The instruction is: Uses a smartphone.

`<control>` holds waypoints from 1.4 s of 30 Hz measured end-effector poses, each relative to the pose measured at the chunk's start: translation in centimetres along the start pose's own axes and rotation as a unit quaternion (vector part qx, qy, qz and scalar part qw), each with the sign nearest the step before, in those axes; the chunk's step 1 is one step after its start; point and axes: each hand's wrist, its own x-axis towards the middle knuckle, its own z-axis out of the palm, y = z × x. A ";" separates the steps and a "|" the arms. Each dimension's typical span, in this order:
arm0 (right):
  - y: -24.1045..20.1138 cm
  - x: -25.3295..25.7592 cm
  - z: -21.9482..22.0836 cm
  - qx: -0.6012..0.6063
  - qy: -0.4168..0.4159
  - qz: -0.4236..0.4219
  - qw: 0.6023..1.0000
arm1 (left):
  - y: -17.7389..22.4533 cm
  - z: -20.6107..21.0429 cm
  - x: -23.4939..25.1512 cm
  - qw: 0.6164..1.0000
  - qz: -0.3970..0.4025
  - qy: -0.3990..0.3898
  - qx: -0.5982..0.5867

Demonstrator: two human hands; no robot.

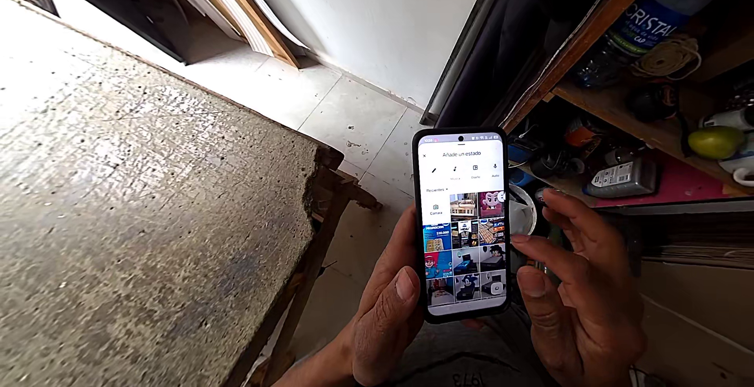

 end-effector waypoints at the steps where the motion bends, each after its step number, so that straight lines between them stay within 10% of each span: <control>1: 0.0 0.1 0.0 0.000 0.000 -0.002 1.000 | -0.1 0.0 -0.1 1.000 0.001 -0.001 0.000; 42: -1.1 -1.9 -0.1 0.018 -0.051 -0.014 0.998 | 0.0 0.7 -1.1 1.000 0.012 0.008 -0.019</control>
